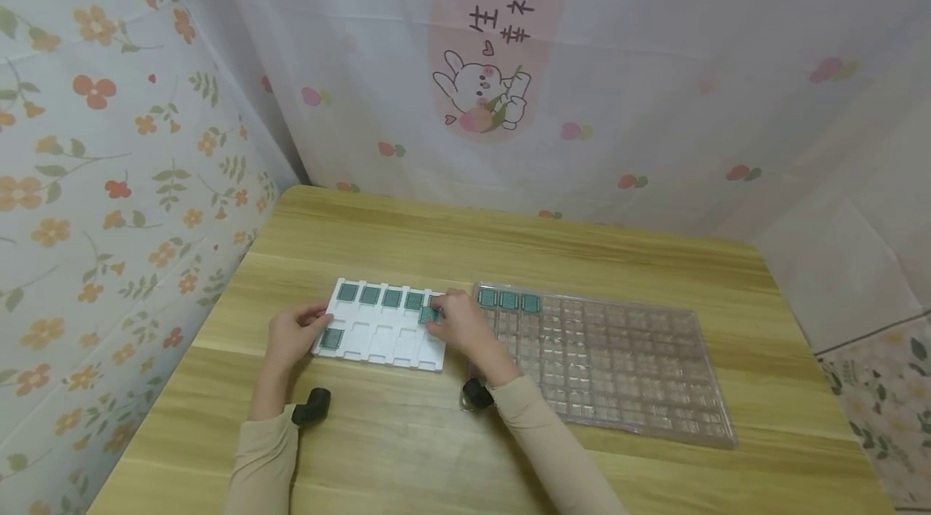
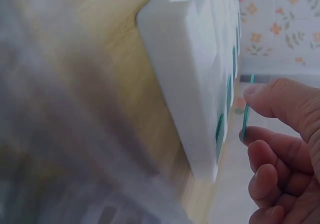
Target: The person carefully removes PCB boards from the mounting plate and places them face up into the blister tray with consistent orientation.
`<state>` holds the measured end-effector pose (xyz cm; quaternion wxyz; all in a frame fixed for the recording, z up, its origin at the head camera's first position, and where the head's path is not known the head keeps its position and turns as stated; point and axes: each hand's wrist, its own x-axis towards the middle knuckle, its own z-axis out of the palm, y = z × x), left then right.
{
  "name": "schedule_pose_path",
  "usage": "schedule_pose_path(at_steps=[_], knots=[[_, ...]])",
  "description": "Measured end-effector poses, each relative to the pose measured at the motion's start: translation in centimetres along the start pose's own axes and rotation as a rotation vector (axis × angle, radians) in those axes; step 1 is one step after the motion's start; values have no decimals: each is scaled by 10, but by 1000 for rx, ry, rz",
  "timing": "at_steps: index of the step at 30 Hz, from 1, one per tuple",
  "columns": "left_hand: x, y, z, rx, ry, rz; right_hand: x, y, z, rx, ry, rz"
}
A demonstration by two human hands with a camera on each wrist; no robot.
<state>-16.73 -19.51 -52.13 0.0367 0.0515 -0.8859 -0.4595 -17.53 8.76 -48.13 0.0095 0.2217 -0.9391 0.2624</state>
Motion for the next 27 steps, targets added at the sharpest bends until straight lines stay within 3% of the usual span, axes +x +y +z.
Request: schedule_pose_path(at_steps=[17,27], knots=[[-5,0,1,-29,-24,-32,-10,20,-12,-26,15,21],[-2,3,0,-30,-20,-51,-16,33,-22,19,53,51]])
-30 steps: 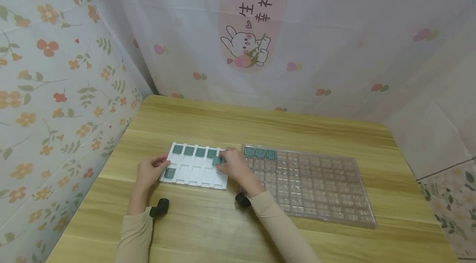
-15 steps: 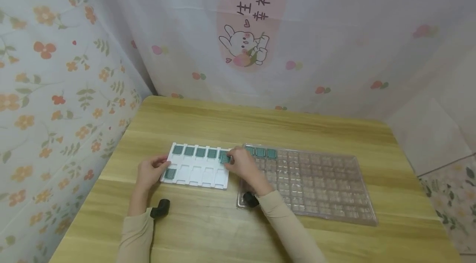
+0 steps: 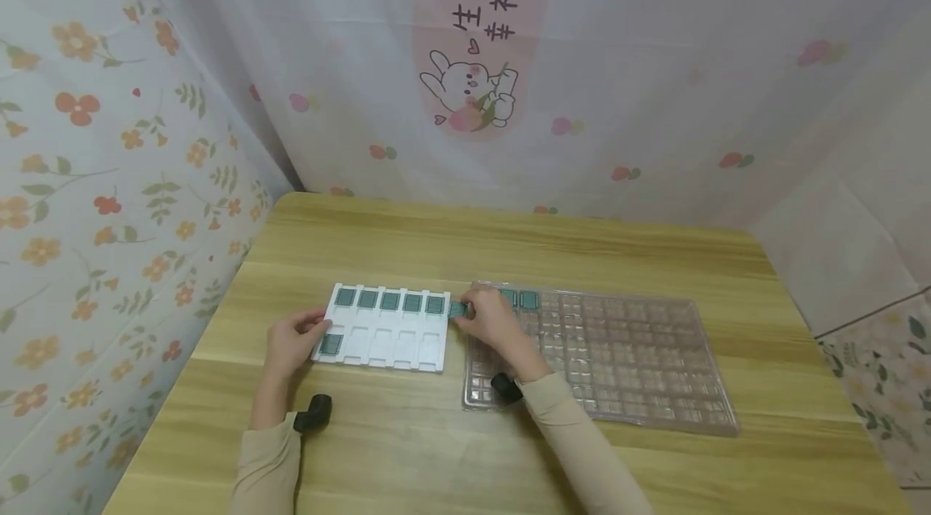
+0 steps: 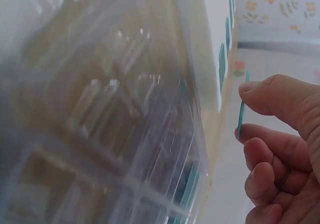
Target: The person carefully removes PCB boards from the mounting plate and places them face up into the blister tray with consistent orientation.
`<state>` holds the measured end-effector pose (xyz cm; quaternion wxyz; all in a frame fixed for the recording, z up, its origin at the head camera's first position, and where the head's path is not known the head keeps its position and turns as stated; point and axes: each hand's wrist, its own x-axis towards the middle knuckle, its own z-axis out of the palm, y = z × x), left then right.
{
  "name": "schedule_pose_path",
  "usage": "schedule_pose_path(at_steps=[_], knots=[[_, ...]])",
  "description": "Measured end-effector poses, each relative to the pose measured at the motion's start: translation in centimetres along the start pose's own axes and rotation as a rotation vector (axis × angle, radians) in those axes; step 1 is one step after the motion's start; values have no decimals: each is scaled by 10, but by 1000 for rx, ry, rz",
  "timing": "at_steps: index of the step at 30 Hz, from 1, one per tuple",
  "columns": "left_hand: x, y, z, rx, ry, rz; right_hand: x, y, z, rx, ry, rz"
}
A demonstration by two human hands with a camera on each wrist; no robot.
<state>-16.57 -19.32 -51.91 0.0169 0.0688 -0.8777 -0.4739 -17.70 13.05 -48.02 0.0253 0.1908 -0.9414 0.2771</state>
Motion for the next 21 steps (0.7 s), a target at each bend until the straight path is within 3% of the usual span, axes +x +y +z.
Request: schedule_pose_path(at_steps=[11,21], knots=[[0,-2,1,-10,-1,9,-7,13,-9,-35,-53,72],[1,-1,-2,3,-9,41,-12,24,-14,-70,-43,77]])
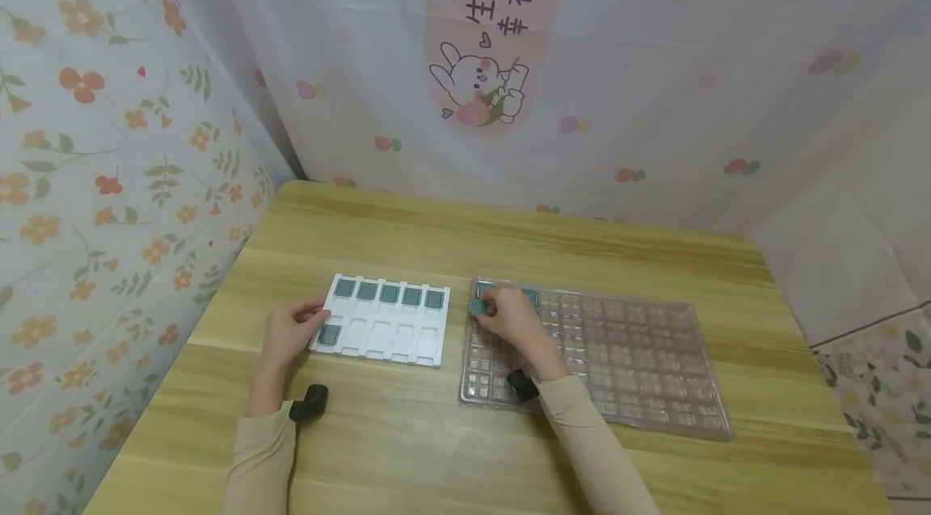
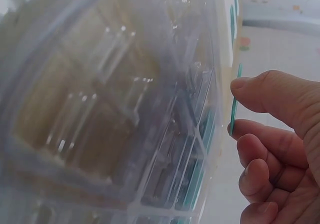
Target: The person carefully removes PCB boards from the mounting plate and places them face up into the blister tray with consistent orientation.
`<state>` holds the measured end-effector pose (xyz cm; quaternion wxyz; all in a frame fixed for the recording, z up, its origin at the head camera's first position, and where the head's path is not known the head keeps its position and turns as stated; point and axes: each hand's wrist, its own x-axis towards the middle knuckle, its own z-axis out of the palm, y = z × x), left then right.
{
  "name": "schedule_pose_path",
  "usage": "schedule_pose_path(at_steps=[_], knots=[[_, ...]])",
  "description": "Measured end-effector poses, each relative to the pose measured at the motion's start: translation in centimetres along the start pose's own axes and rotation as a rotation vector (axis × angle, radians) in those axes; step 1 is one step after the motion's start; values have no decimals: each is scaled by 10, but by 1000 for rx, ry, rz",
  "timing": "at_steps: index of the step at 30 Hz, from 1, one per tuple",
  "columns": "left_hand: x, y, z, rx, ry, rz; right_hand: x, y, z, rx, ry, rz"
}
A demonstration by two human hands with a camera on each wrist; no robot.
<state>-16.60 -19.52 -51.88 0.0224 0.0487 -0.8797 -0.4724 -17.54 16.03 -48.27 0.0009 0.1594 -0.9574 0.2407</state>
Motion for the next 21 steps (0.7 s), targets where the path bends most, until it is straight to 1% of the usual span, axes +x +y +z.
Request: schedule_pose_path(at_steps=[4,12,17,21], knots=[[0,0,0,-7,-2,-6,-1,2,-1,9,1,7],[-1,1,0,10,-12,-31,-2,7,-1,17,-10,26],[-1,2,0,8,-19,-33,-3,9,-1,18,-8,23],[-1,3,0,17,-20,-31,-4,10,-1,5,-22,29]])
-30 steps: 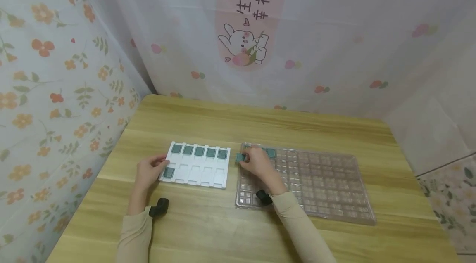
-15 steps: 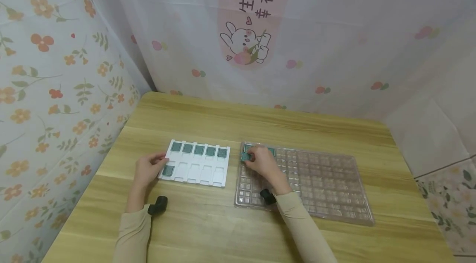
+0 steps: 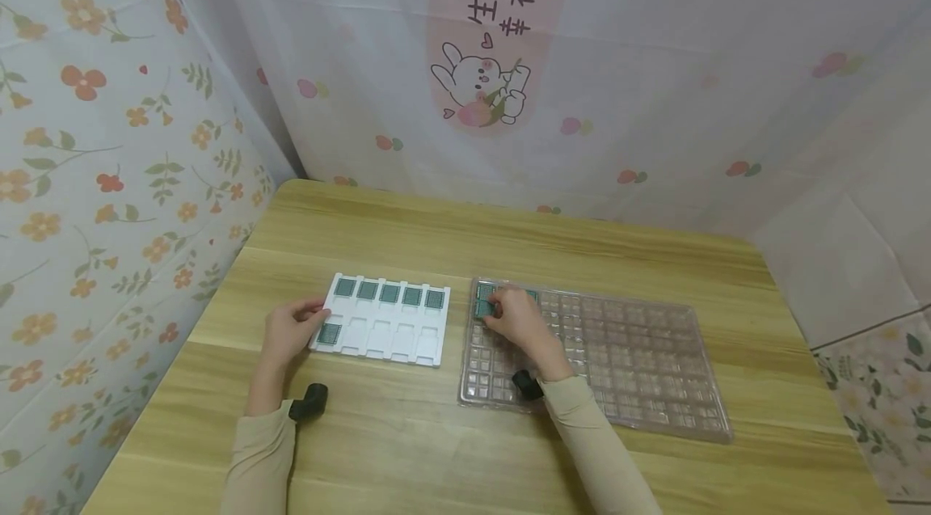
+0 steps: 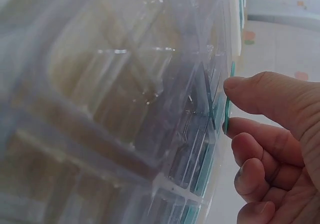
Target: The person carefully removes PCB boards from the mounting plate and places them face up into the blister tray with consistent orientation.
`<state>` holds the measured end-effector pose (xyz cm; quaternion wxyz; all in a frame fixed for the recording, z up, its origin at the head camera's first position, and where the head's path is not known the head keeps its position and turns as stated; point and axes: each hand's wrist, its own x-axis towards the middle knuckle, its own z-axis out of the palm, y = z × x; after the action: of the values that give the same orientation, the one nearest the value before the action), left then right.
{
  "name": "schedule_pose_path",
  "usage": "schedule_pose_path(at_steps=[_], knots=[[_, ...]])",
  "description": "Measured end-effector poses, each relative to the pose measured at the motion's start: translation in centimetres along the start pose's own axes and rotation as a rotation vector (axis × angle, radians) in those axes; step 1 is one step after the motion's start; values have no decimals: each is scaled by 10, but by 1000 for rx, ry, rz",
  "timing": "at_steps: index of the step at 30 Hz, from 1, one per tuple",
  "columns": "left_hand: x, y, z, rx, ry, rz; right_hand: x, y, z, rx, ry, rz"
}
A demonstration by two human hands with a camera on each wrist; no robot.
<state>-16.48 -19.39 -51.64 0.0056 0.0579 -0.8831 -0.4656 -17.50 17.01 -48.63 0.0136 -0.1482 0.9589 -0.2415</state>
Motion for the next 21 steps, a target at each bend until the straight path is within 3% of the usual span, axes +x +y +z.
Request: schedule_pose_path(at_steps=[21], knots=[[1,-2,0,15,-1,-24,0,0,1,-27,-49,31]])
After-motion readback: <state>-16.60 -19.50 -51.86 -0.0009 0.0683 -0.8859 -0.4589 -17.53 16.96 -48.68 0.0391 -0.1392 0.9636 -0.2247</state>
